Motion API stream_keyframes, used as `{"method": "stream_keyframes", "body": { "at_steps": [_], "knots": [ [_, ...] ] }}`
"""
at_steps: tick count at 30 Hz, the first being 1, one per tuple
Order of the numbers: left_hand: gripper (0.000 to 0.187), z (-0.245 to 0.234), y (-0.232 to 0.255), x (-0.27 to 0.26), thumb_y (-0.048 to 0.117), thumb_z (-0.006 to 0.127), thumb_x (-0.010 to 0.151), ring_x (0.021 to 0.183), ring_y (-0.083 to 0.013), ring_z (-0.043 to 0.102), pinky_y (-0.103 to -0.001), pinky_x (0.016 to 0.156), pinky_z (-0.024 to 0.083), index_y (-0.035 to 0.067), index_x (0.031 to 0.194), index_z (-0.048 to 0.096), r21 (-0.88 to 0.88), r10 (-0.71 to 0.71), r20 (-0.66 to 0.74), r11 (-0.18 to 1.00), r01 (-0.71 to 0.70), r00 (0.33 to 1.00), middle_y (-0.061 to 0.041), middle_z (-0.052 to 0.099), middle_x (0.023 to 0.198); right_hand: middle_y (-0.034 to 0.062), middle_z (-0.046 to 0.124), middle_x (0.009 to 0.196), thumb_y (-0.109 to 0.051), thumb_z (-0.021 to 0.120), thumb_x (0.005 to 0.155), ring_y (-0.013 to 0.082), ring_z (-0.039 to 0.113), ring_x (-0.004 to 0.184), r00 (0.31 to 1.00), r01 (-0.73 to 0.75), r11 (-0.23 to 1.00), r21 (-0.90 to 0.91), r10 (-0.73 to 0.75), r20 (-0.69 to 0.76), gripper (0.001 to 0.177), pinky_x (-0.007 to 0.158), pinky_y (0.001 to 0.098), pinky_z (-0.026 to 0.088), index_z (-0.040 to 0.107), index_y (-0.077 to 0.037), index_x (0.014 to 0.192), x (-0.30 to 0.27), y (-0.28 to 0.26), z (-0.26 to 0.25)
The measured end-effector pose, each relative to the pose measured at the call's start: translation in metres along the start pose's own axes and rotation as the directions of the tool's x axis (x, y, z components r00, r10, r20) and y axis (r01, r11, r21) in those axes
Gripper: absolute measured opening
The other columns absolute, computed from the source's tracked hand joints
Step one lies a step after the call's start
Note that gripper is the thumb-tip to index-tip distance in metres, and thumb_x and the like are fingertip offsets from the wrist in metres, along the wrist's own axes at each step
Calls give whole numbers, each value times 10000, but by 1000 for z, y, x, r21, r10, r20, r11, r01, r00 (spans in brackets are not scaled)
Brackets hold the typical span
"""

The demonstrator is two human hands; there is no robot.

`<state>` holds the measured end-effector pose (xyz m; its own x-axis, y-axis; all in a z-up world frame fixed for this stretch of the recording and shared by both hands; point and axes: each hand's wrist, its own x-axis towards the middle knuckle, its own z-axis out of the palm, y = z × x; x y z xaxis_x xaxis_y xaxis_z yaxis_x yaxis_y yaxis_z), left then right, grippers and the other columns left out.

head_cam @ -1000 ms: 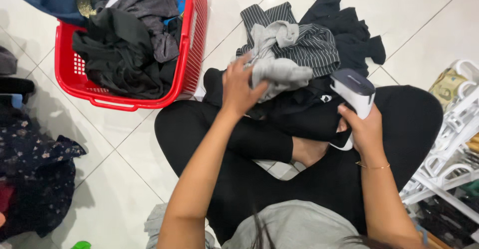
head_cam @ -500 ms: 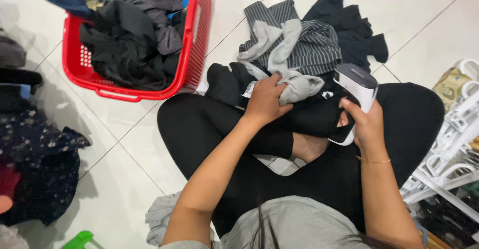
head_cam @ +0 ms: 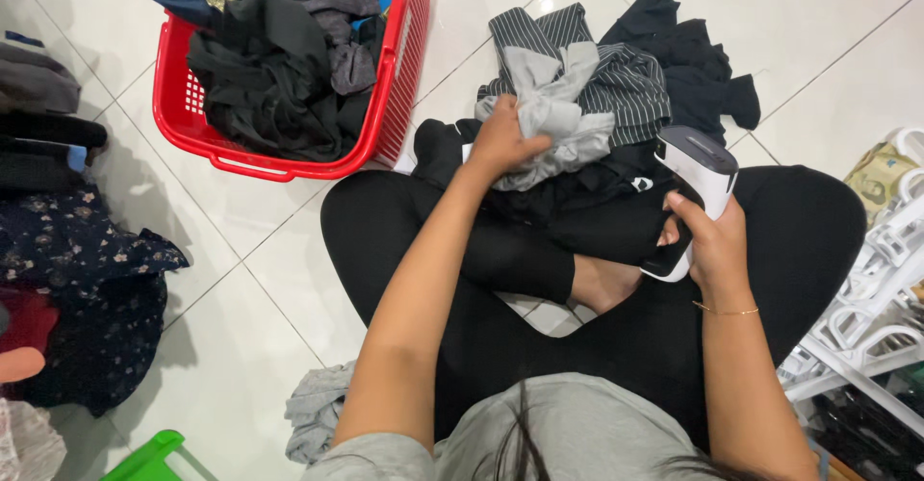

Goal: The person scans barcode tags on various articles of clothing using a handheld scanner, moving items between a red basket and a pile on the floor.

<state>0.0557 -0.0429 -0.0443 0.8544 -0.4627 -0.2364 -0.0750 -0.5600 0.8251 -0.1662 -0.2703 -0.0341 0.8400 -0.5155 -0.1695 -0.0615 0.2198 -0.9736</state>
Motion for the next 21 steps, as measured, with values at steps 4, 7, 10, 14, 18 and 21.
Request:
{"method": "stream_keyframes", "body": {
  "at_steps": [4, 7, 10, 14, 18, 21],
  "knots": [
    [817, 20, -7, -27, 443, 880, 714, 1197, -418, 663, -504, 1005, 572, 141, 1410, 578, 301, 90, 45, 948, -99, 995, -149, 564, 1388, 163, 565, 807, -4, 691, 974, 151, 515, 395, 1000, 1, 1000, -10, -1, 7, 223, 432, 397, 551, 519, 40, 1110, 2, 6, -4],
    [695, 18, -15, -45, 457, 909, 597, 959, -369, 709, -456, 822, 590, 294, 1218, 642, 250, 427, -202, 893, -375, 881, -12, 595, 1140, 162, 569, 838, 1, 696, 967, 140, 496, 401, 1000, -1, 1000, 6, 1, 3, 217, 428, 398, 543, 532, 29, 1105, -3, -3, 0],
    [726, -20, -15, -56, 280, 946, 687, 1250, -390, 595, -420, 1026, 486, 55, 1284, 600, 173, 523, -307, 852, -494, 795, -199, 623, 1278, 87, 569, 880, -74, 662, 961, 132, 473, 477, 995, -93, 995, -42, 95, 33, 205, 473, 294, 521, 545, -17, 1119, -6, -13, 3],
    [754, -121, 32, -81, 240, 771, 665, 1264, -233, 565, -322, 1111, 436, 128, 1356, 490, -41, 310, -575, 914, -405, 758, -66, 554, 1326, 96, 571, 871, -64, 644, 982, 139, 481, 498, 994, -106, 992, -76, 108, 25, 148, 490, 296, 512, 528, -11, 1058, -8, -19, 6],
    [620, -217, 69, -100, 14, 691, 861, 1310, -265, 474, -371, 1193, 374, 129, 1385, 379, 147, 458, -795, 783, -605, 399, -88, 423, 1371, 107, 567, 889, -65, 646, 979, 141, 472, 508, 993, -113, 990, -80, 114, 9, 185, 496, 310, 518, 516, -7, 1098, -9, -21, 8],
    [951, -275, 36, -77, 176, 788, 1130, 1762, -216, 43, -418, 1520, 195, 190, 1711, 35, -12, 252, -885, 830, -558, 393, -59, -7, 1832, 98, 575, 895, -80, 646, 979, 140, 470, 503, 995, -95, 991, -89, 98, 20, 171, 496, 309, 501, 525, -16, 1082, -5, -12, 3]
  ]
}}
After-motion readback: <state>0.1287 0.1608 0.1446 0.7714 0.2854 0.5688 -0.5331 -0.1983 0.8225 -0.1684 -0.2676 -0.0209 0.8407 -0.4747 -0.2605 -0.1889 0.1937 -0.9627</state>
